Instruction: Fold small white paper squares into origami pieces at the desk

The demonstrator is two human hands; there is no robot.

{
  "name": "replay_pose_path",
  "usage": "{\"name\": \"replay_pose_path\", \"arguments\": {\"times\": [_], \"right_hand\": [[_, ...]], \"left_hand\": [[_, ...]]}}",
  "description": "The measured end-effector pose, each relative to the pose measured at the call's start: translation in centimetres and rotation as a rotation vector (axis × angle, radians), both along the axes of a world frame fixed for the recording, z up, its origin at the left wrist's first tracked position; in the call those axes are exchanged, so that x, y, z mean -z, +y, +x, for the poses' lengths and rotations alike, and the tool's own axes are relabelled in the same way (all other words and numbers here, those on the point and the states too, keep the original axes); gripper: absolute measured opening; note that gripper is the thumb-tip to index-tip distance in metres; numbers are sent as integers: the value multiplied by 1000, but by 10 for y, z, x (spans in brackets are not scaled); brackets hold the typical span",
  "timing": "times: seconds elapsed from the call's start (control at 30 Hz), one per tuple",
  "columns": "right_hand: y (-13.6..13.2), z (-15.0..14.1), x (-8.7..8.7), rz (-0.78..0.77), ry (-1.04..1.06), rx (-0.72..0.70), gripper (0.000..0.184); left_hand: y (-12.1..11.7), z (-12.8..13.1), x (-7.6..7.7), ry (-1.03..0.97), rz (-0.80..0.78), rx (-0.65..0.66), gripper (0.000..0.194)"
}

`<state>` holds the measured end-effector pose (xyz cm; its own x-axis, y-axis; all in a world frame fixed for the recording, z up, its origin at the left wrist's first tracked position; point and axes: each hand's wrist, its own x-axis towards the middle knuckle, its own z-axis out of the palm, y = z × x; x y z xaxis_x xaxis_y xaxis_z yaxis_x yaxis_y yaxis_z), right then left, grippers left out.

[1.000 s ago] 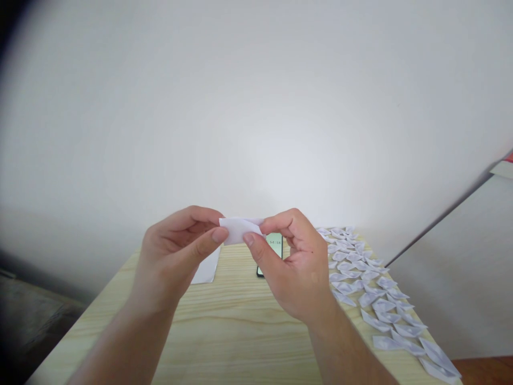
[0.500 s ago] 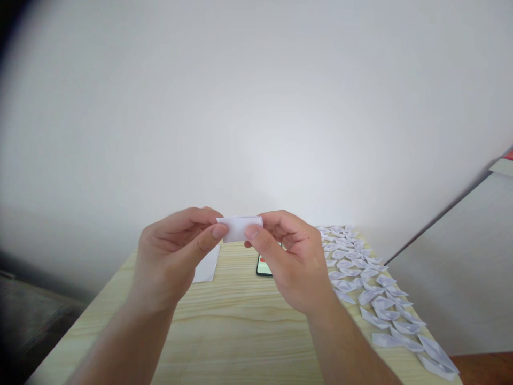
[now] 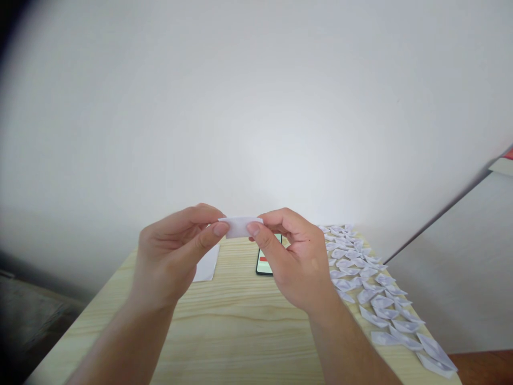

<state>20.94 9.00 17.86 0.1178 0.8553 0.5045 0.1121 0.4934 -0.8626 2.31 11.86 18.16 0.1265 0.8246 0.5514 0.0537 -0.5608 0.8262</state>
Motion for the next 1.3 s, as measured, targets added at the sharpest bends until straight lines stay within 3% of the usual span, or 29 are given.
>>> {"name": "replay_pose_path", "arguments": {"times": [0.23,0.53,0.77,1.03,1.3], "right_hand": [[-3,4,-11,-74,-50,-61,5],[2,0,-2,-37,-136,-28,12],[-2,0,-12,-141,-336,-127,20],[2,3,-4,-78,-184,-73,15],[4,4,-7,-72,-190,-83,9]], "left_hand": [[0,-1,-2,52,-24,-9,13],[-1,1,-2,132,-16,0,15],[-5,4,-5,117,-32,68,12],[0,1,-1,90,-99,73,14],[-1,2,-4,199,-16,34,10]]}}
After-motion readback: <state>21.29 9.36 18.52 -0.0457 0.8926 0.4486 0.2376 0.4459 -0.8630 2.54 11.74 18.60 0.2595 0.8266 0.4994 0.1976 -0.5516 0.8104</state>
